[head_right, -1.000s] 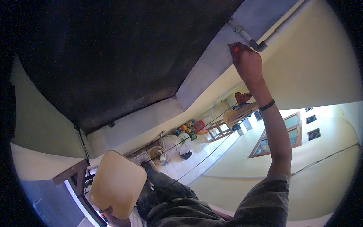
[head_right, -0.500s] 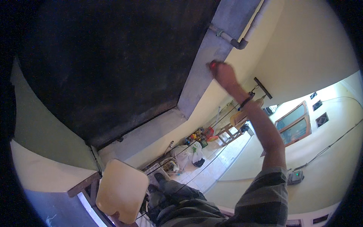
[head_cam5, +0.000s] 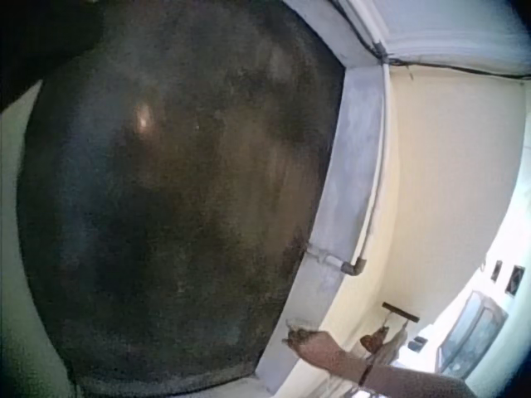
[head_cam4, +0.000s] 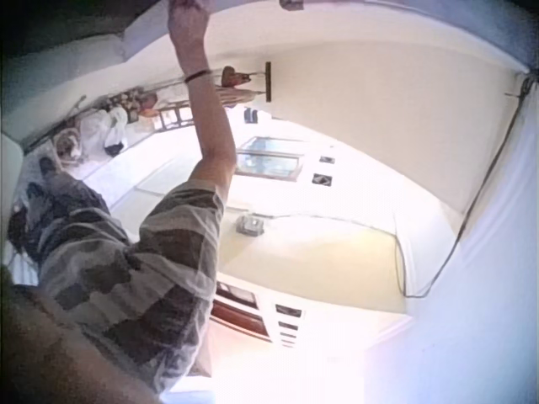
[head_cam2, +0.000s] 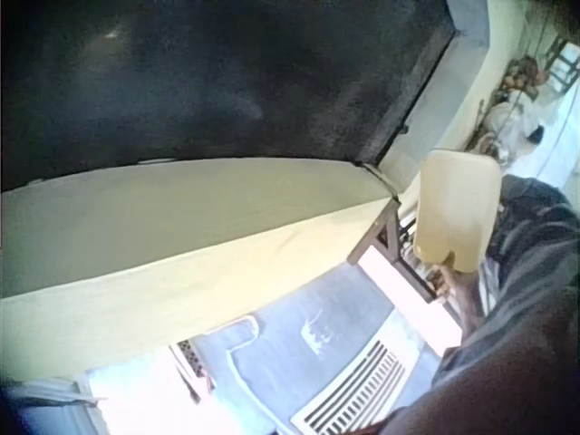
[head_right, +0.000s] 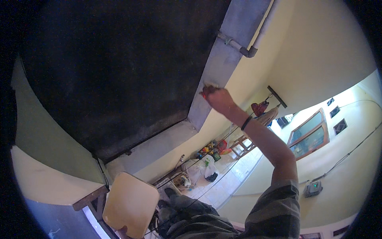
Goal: The person paints the lower edge and side of a ceiling beam with a paintbrush, dipping the paintbrush into a plastic container of paint.
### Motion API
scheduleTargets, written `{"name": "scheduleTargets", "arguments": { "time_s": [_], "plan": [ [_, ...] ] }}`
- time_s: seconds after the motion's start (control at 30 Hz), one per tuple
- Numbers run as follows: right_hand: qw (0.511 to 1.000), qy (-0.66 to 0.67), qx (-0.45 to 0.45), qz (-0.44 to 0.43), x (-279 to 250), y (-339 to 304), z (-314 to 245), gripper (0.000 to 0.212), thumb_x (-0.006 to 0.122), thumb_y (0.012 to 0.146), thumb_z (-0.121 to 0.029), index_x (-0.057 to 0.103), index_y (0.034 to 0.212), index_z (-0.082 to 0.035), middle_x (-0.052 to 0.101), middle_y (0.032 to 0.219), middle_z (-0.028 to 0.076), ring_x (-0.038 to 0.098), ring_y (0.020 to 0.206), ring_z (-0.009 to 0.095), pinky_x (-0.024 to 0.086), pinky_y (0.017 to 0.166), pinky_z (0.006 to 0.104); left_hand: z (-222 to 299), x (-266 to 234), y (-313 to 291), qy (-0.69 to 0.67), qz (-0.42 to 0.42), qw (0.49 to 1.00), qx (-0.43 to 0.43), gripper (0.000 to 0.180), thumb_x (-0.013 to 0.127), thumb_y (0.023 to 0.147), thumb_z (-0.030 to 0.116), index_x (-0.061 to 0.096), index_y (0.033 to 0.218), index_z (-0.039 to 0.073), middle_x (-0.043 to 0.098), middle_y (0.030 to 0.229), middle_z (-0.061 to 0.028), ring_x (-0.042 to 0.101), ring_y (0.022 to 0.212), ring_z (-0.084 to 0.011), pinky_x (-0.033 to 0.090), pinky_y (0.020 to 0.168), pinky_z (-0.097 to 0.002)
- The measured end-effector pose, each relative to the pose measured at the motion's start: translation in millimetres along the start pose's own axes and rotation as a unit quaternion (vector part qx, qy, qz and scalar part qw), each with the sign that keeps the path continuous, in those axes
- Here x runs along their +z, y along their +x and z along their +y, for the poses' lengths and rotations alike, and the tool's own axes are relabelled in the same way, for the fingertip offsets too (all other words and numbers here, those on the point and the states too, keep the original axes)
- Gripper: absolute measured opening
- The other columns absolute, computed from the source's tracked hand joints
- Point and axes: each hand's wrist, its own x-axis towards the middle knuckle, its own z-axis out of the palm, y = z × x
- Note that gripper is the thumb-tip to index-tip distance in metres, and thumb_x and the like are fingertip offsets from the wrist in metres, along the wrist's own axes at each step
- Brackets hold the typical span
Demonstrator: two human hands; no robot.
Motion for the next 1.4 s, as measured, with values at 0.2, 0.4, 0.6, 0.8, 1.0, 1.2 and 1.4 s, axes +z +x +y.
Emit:
{"name": "scheduleTargets", "arguments": {
  "time_s": [0.2,0.4,0.6,0.8,1.0,1.2,1.4],
  "plan": [
    [0.969,-0.207,-0.130,0.048,-48,47,47,0.017,0.061,0.086,-0.020,0.062,0.088,-0.003,0.065,0.084,0.011,0.068,0.071,0.022,0.055,0.058,0.0323,27,12,4,-0.190,0.034,0.977,-0.088,0.038,0.068,0.088,0.004,0.052,0.122,-0.004,0.060,0.121,-0.0225,0.060,0.107,-0.0295,0.050,0.090,-0.0367],
    [0.977,-0.130,-0.164,-0.027,-26,44,22,0.011,0.061,0.081,-0.017,0.064,0.083,-0.006,0.065,0.078,0.009,0.069,0.072,0.023,0.055,0.056,0.0337,51,25,28,-0.470,0.112,0.835,-0.265,0.035,0.063,0.092,0.005,0.051,0.124,-0.004,0.059,0.121,-0.0222,0.059,0.107,-0.0288,0.050,0.089,-0.0388],
    [0.955,-0.257,-0.150,0.000,-16,78,60,0.010,0.063,0.075,-0.012,0.066,0.080,-0.004,0.065,0.073,0.011,0.068,0.067,0.023,0.055,0.055,0.0341,37,20,24,-0.180,0.033,0.983,-0.023,0.036,0.065,0.091,0.008,0.052,0.123,-0.002,0.060,0.120,-0.0213,0.060,0.104,-0.0292,0.052,0.085,-0.0395],
    [0.985,-0.121,-0.121,-0.016,-33,63,12,0.013,0.063,0.082,-0.015,0.069,0.080,-0.004,0.067,0.074,0.010,0.069,0.070,0.026,0.056,0.057,0.0373,37,23,25,-0.359,0.102,0.905,-0.203,0.042,0.058,0.093,0.020,0.050,0.128,-0.001,0.060,0.122,-0.0175,0.061,0.106,-0.0295,0.052,0.087,-0.0411],
    [0.825,0.419,0.343,0.162,-50,-2,11,0.025,0.063,0.095,-0.022,0.068,0.104,0.001,0.071,0.094,0.013,0.071,0.083,0.026,0.059,0.066,0.0364,48,19,33,-0.507,0.120,0.745,-0.418,0.054,0.053,0.093,0.033,0.047,0.135,0.001,0.057,0.129,-0.0145,0.058,0.115,-0.0304,0.050,0.093,-0.0444],
    [0.417,0.719,0.498,0.249,-11,-96,-49,0.035,0.063,0.096,-0.027,0.062,0.115,0.003,0.069,0.103,0.015,0.071,0.090,0.024,0.061,0.076,0.0355,70,13,56,-0.511,0.140,0.723,-0.444,0.054,0.054,0.092,0.031,0.047,0.136,0.002,0.056,0.129,-0.0158,0.058,0.113,-0.0323,0.051,0.093,-0.0472],
    [0.561,0.638,0.504,0.154,51,-108,-94,0.027,0.066,0.095,-0.022,0.068,0.104,0.003,0.070,0.082,0.009,0.070,0.069,0.017,0.059,0.060,0.0302,105,23,83,-0.395,0.120,0.859,-0.304,0.052,0.061,0.088,0.013,0.042,0.134,0.000,0.052,0.130,-0.0169,0.055,0.118,-0.0305,0.045,0.097,-0.0447]
  ]
}}
